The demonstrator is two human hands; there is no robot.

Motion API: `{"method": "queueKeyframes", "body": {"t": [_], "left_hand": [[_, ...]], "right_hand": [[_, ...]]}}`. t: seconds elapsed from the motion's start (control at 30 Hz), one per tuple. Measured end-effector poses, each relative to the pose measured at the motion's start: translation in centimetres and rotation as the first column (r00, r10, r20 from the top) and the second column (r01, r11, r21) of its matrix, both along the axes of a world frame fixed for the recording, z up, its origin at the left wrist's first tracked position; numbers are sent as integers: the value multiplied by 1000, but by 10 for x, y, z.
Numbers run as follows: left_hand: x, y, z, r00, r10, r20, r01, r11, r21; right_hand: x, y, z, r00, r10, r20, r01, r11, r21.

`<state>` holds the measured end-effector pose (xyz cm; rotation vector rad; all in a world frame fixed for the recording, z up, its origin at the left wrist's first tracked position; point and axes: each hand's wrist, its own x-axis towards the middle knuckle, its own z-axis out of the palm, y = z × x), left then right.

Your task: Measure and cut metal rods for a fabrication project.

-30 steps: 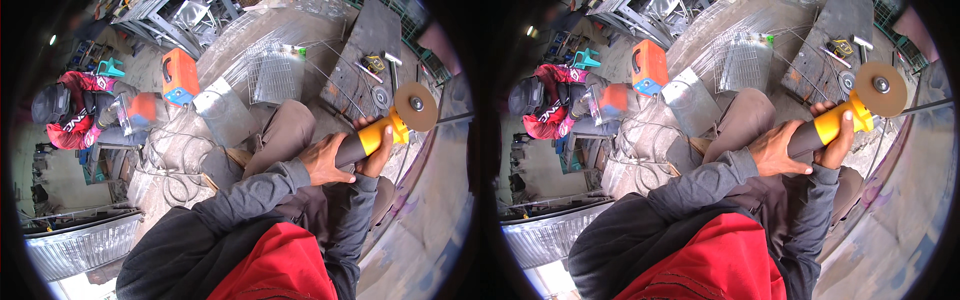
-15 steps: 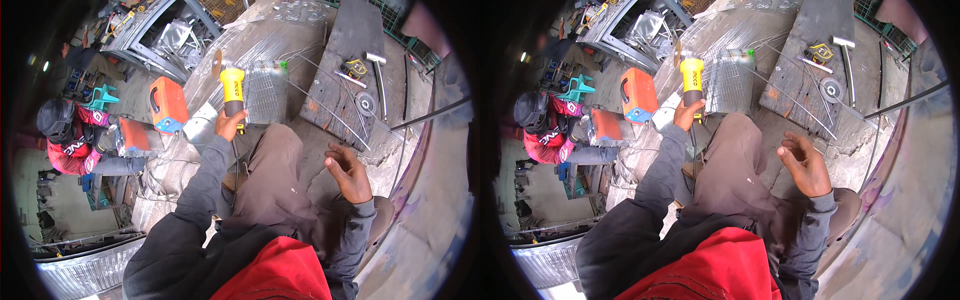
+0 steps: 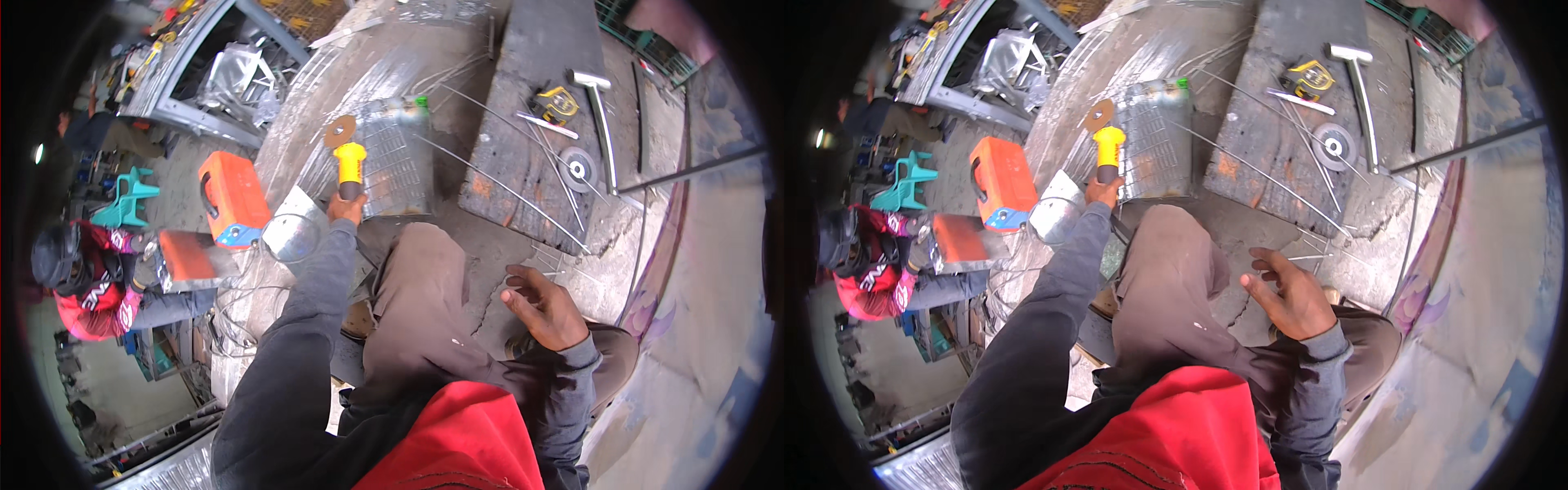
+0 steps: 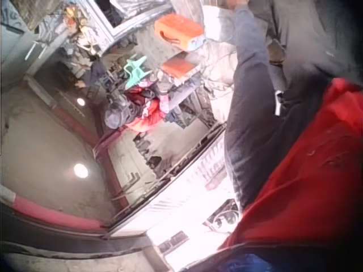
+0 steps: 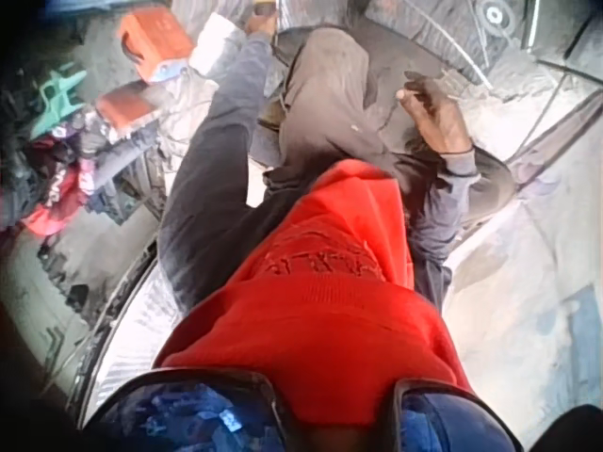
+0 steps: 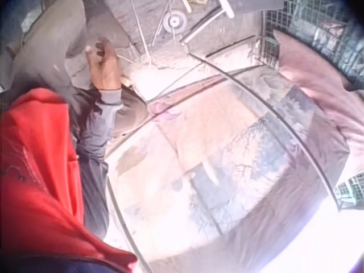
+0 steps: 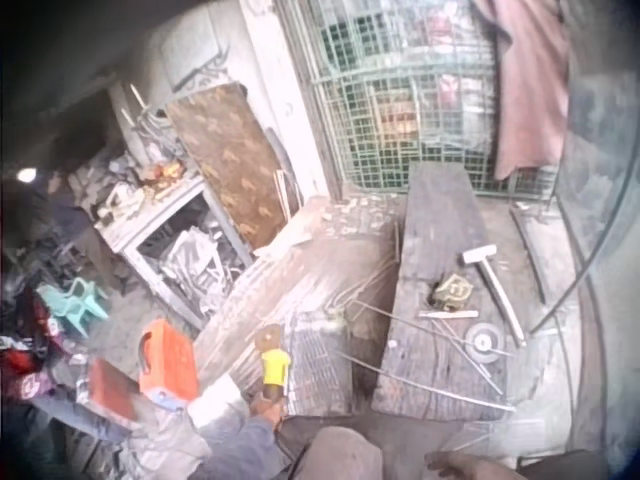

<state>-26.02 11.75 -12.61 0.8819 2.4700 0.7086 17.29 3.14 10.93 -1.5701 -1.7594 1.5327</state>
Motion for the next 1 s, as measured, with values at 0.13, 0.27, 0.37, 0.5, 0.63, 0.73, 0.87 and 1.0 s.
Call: {"method": "queueKeyframes", "body": {"t": [0.13,0.27,0.37,0.5,0.63,0.73,0.87,1.0], "left_hand": [[10,3,-11,1000,7,-8,-7,998,-58],[-20,-3,-24,985,-63,-163,49,995,-91],[-8,-9,-16,951,-170,-257,137,980,-141],[-10,-11,-14,932,-202,-299,140,966,-218],[-16,-9,-19,934,-248,-256,185,951,-247],[-12,-12,-18,935,-211,-286,142,960,-242],[-5,-15,-16,936,-219,-275,155,959,-237],[-4,-16,-18,953,-206,-224,151,958,-242]], "right_hand": [[0,8,-2,998,39,44,-37,999,-32],[0,9,-6,996,82,-16,-82,997,11],[4,7,-7,996,85,-6,-85,996,25],[2,7,-1,994,96,-47,-95,995,27],[3,4,-2,996,88,-29,-88,996,20],[4,4,-6,995,96,-33,-94,994,55],[6,3,-8,995,104,7,-104,991,80],[6,3,-7,994,110,24,-111,990,86]]}}
